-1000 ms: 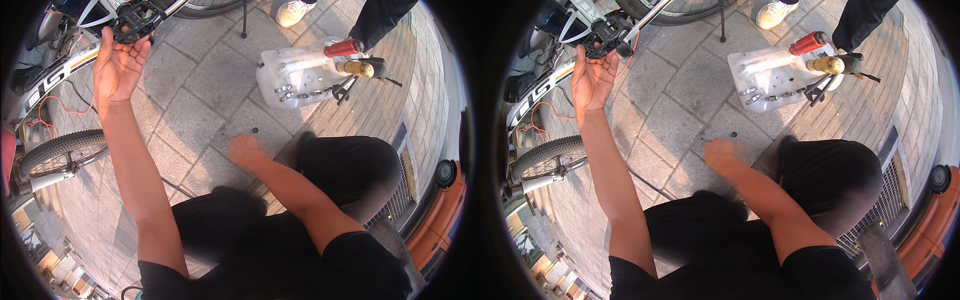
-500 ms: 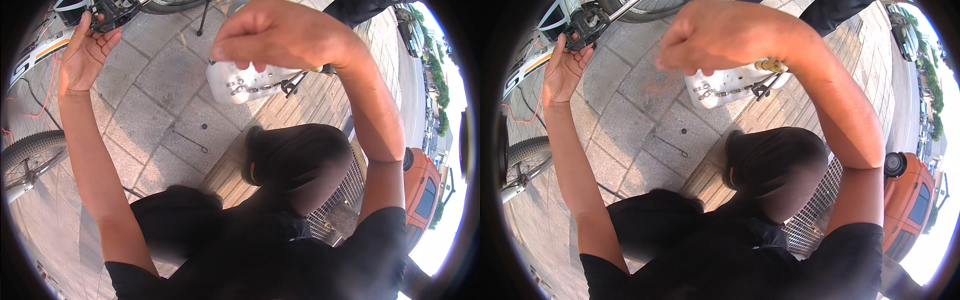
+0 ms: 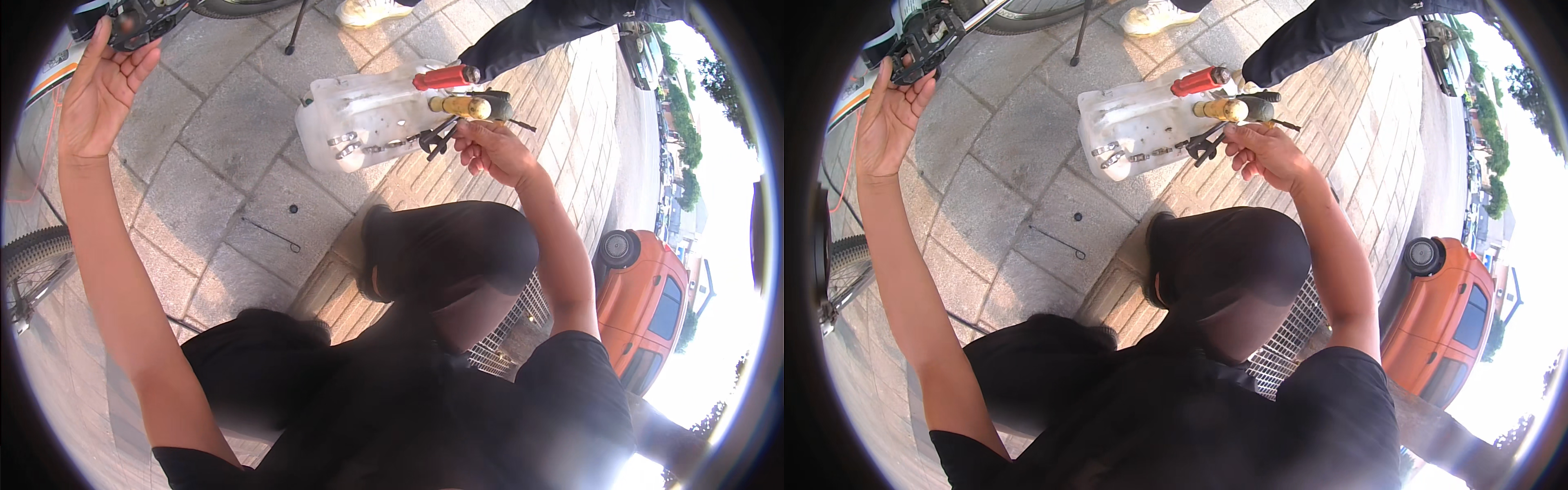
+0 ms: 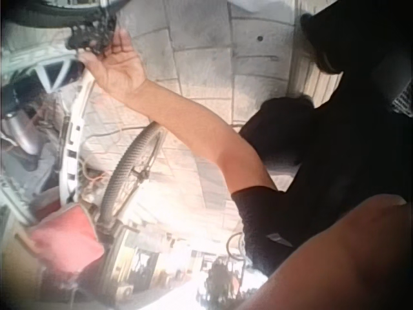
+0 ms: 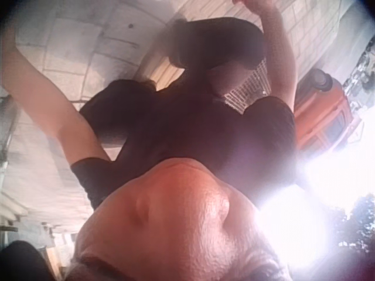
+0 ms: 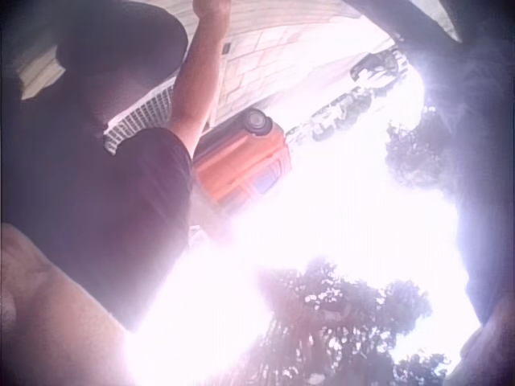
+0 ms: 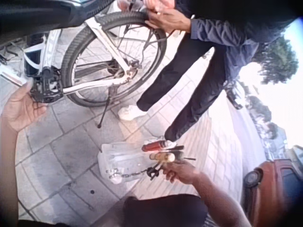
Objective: The person walks out of a bicycle shop, picks up a power drill, and then kneels to work on a bicycle pedal. They use a screwdriver to remove a small pin from the pedal mechanism and then walk back inside the shop.
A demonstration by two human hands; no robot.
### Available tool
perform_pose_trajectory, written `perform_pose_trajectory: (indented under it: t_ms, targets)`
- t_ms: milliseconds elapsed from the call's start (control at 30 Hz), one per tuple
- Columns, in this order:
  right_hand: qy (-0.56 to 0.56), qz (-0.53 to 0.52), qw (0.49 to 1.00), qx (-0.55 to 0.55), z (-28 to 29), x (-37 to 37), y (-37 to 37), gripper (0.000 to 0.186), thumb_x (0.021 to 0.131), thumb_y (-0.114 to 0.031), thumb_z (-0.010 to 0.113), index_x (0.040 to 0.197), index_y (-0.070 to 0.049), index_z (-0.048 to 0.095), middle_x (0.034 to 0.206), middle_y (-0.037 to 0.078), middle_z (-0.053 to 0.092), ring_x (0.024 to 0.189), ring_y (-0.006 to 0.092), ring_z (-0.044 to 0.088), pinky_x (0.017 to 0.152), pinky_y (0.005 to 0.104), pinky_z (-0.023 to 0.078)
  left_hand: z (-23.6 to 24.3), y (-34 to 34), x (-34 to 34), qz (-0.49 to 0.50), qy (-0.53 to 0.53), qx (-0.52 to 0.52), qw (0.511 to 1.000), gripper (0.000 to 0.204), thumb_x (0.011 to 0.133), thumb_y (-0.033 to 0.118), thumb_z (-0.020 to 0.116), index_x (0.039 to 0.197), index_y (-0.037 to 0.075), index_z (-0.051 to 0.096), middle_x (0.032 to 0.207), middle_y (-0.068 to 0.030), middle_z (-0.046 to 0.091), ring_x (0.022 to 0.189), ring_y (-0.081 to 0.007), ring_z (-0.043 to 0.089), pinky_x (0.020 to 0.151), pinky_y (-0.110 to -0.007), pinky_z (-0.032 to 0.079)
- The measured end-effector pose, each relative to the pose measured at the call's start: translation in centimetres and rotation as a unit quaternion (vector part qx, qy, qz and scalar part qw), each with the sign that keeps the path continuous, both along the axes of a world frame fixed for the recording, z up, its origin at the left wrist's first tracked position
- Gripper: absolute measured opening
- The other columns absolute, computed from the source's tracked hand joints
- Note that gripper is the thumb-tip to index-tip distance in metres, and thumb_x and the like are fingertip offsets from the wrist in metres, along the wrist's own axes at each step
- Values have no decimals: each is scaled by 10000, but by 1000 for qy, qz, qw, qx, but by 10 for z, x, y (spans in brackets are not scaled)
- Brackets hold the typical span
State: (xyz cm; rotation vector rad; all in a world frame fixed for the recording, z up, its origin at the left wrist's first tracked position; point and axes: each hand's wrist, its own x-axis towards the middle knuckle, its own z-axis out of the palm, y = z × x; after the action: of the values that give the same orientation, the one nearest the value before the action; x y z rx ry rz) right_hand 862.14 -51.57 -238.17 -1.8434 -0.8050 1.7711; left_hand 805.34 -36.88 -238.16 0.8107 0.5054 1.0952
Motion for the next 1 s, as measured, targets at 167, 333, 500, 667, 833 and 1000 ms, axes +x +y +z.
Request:
perform_pose_trajectory:
  t_ms: [167, 333, 500, 667, 833, 1000]
  targets:
    - [22, -39, 999, 24, -27, 10, 9, 214, 1000, -249, 693, 897, -64, 665, 750, 8, 619, 588, 97, 575, 488, 254, 448, -6, 9, -3, -13, -19, 4, 1000, 333, 1078, 270, 567, 1252, -10, 609, 1230, -164, 684, 1130, -266, 686, 1029, -384, 579]
    - [-112, -132, 983, 62, 31, 8, 7, 174, 937, -143, 658, 829, -10, 625, 672, 66, 589, 473, 140, 512, 435, 293, 398, -18, 27, -5, -19, -58, 20, 998, 397, 1082, 283, 549, 1331, -27, 552, 1294, -199, 659, 1151, -303, 679, 1028, -411, 583]
    - [-153, -224, 942, 199, 139, 39, -20, 242, 955, -247, 564, 785, -90, 494, 708, 55, 539, 526, 114, 475, 476, 274, 389, -28, 39, -8, -16, -109, 41, 993, 396, 1025, 237, 643, 1318, -20, 575, 1270, -202, 672, 1186, -354, 667, 992, -488, 596]
    - [-133, -291, 914, 251, 182, 61, -56, 282, 998, -264, 507, 773, -119, 418, 684, 33, 477, 503, 129, 448, 448, 284, 377, -27, 50, 1, -49, -129, 26, 990, 420, 972, 213, 713, 1309, -12, 600, 1227, -166, 705, 1168, -381, 673, 992, -512, 588]
    - [-133, -268, 934, 197, 175, 104, -77, 294, 1005, -284, 504, 774, -118, 428, 685, 25, 463, 518, 136, 461, 473, 288, 394, -35, 66, -4, -53, -153, 3, 987, 423, 936, 157, 746, 1254, -88, 612, 1314, -227, 651, 1220, -422, 630, 1004, -537, 581]
    - [-171, -270, 935, 155, 134, 113, -90, 279, 1002, -266, 534, 798, -89, 464, 704, 33, 487, 558, 138, 477, 495, 285, 395, -39, 64, -6, -44, -161, -20, 986, 433, 917, 142, 764, 1231, -114, 610, 1365, -250, 611, 1237, -424, 617, 1020, -551, 574]
